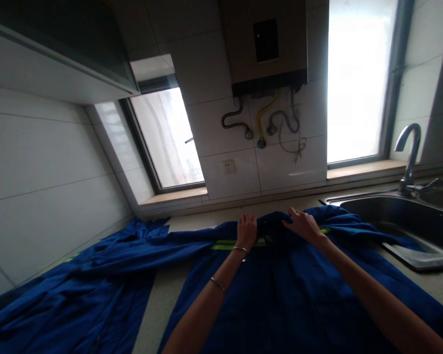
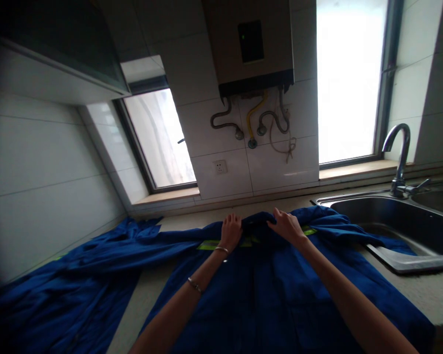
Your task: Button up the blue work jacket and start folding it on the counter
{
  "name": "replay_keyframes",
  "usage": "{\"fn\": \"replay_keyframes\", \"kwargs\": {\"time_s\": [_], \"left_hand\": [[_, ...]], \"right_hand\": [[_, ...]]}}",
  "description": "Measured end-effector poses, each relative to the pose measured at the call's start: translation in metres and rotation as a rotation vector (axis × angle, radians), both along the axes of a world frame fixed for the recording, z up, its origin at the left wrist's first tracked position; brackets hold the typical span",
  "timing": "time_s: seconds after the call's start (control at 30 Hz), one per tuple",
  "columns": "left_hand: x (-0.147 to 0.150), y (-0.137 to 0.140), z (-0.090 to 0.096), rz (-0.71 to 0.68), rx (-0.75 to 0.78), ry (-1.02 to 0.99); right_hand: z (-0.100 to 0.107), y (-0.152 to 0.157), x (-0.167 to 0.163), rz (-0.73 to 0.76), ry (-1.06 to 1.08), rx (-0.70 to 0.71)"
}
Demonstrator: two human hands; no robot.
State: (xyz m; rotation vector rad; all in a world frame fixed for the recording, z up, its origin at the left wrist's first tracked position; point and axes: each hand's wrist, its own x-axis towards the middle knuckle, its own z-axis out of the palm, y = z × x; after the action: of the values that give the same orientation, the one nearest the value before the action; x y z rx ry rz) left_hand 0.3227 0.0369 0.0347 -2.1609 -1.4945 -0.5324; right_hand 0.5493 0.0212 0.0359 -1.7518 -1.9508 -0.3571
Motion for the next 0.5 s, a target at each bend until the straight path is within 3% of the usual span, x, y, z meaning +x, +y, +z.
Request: {"fn": "replay_keyframes", "kwargs": {"time_s": [0.1, 0.23, 0.4, 0.5], "left_hand": [[-0.016, 0.014, 0.004, -0.026, -0.110, 0.066], [-0.028, 0.024, 0.014, -0.035, -0.172, 0.085], [-0.035, 0.029, 0.021, 0.019, -0.236, -0.032], [-0.039, 0.034, 0.024, 0.036, -0.276, -0.096]], "right_hand": [[-0.003, 0.002, -0.006, -0.051, -0.008, -0.036], [0.003, 0.005, 0.008, 0.018, -0.027, -0.064], [0.010, 0.002, 0.023, 0.065, -0.031, -0.049], [0.013, -0.004, 0.013, 0.086, 0.030, 0.046]]}}
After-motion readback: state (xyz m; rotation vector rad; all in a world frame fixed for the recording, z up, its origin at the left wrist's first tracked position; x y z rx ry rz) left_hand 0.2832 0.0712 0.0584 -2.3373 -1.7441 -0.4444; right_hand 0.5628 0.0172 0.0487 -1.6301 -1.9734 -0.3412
